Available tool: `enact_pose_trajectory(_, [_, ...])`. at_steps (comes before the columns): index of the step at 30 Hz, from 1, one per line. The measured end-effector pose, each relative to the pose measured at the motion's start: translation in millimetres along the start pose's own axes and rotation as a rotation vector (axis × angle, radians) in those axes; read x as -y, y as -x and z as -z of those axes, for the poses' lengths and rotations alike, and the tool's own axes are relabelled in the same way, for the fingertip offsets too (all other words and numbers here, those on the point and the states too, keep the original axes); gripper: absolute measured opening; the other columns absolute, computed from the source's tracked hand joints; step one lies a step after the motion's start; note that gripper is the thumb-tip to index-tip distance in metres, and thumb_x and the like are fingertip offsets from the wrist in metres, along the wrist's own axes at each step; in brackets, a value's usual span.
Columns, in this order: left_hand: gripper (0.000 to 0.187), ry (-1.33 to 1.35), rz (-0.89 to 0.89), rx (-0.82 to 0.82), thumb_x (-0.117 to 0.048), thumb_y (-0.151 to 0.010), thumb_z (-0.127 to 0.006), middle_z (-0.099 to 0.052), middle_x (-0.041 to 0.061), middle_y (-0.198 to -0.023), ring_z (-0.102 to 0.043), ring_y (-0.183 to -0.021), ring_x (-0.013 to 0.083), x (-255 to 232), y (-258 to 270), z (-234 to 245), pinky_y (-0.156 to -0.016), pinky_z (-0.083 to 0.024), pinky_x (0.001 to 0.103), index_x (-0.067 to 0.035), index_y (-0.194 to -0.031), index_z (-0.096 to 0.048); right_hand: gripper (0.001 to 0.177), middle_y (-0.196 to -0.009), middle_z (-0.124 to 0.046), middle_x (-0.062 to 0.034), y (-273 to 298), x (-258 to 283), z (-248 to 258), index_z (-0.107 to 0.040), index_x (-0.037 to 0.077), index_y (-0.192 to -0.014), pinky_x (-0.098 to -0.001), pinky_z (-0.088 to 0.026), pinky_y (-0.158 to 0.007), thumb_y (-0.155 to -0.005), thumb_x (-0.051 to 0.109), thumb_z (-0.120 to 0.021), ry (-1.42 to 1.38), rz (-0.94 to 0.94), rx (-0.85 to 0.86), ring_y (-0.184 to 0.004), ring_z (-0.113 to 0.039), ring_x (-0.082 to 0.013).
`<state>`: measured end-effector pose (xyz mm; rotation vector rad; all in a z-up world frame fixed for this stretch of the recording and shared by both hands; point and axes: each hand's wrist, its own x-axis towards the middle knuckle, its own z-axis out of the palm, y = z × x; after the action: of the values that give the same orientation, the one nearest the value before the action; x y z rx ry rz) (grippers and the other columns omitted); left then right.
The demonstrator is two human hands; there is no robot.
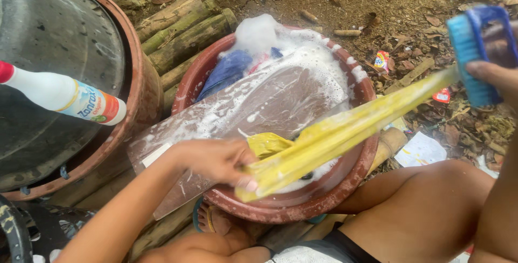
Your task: The person scrubs a yellow t-shirt using a brush and a bar of soap on a wooden board inside a basin of soapy water. They lift and move sections of the shirt to ensure it is thoroughly cleaned.
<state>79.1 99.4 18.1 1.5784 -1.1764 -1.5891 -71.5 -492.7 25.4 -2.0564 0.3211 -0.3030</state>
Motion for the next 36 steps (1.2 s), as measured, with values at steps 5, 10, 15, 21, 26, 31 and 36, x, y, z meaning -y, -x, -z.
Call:
enact_pose_trajectory(5, [0.034, 0.409, -0.123, -0.517, -0.031, -0.098, -0.070, -0.074, 0.002, -0.087, -0.062, -0.072, 0.0088, 86.2, 15.3, -8.2, -0.066, -0.053, 0.028, 0.000, -0.110, -0.076, 0.058, -0.108, -0.066, -0.0120, -94.5, 40.9, -132.9, -0.053, 0.005, -0.136, -0.0431, -0.059, -0.070, -0.086, 0.017, -0.082, 0.068, -0.034, 0.041, -0.088, -0.069, -0.0212])
enact_pose_trajectory(10, [0.022, 0.242, 0.210, -1.266, -0.020, -0.093, -0.065, -0.074, 0.015, -0.086, -0.068, -0.074, 0.0270, 211.0, -26.4, -25.9, -0.068, -0.055, 0.043, -0.004, -0.107, -0.072, 0.061, -0.112, -0.061, -0.0253, -92.4, 28.5, -357.4, -0.055, 0.002, -0.142, -0.0489, -0.052, -0.084, -0.087, 0.017, -0.076, 0.516, 0.452, -0.089, -0.100, -0.061, -0.0396])
enact_pose_trajectory(15, [0.016, -0.224, 0.444, -1.431, -0.020, -0.089, -0.068, -0.070, 0.026, -0.079, -0.069, -0.078, 0.0462, 213.6, -13.9, -53.5, -0.071, -0.054, 0.054, -0.005, -0.090, -0.070, 0.048, -0.105, -0.062, -0.0230, 94.1, 41.9, -481.1, -0.061, 0.008, -0.135, -0.0492, -0.052, -0.077, -0.091, 0.021, -0.071, 0.425, 0.707, 0.346, -0.092, -0.061, -0.0385])
enact_pose_trajectory(21, [0.017, -0.385, 0.398, -1.483, -0.020, -0.091, -0.068, -0.069, 0.022, -0.076, -0.067, -0.071, 0.0450, 185.5, -8.1, -64.7, -0.064, -0.052, 0.054, -0.005, -0.086, -0.062, 0.035, -0.097, -0.062, -0.0203, -63.1, -32.9, -389.6, -0.069, 0.014, -0.127, -0.0495, -0.052, -0.069, -0.095, 0.027, -0.064, 0.710, 0.282, 0.036, -0.083, -0.062, -0.0372])
enact_pose_trajectory(26, [0.014, -0.398, 0.346, -1.522, -0.017, -0.090, -0.068, -0.069, 0.020, -0.075, -0.067, -0.069, 0.0432, 184.5, -9.9, -65.3, -0.063, -0.052, 0.053, -0.005, -0.089, -0.060, 0.026, -0.106, -0.065, -0.0164, 15.0, 0.3, -467.0, -0.069, 0.019, -0.121, -0.0487, -0.054, -0.074, -0.097, 0.023, -0.061, 0.692, 0.438, 0.192, -0.090, -0.064, -0.0348])
enact_pose_trajectory(31, [0.014, -0.408, 0.367, -1.516, -0.014, -0.085, -0.069, -0.069, 0.020, -0.074, -0.067, -0.069, 0.0426, 183.9, -6.9, -72.0, -0.063, -0.052, 0.053, -0.006, -0.092, -0.062, 0.022, -0.119, -0.070, -0.0122, 66.2, 8.4, -464.0, -0.066, 0.020, -0.117, -0.0457, -0.057, -0.086, -0.096, 0.017, -0.064, 0.520, 0.580, 0.379, -0.103, -0.067, -0.0324])
enact_pose_trajectory(36, [0.013, -0.420, 0.328, -1.535, -0.014, -0.086, -0.070, -0.068, 0.019, -0.073, -0.067, -0.068, 0.0417, 183.9, -8.0, -73.2, -0.061, -0.052, 0.052, -0.006, -0.093, -0.061, 0.025, -0.091, -0.067, -0.0181, -32.3, -14.4, -415.9, -0.070, 0.019, -0.122, -0.0491, -0.054, -0.065, -0.099, 0.026, -0.064, 0.849, 0.155, 0.147, -0.079, -0.065, -0.0348])
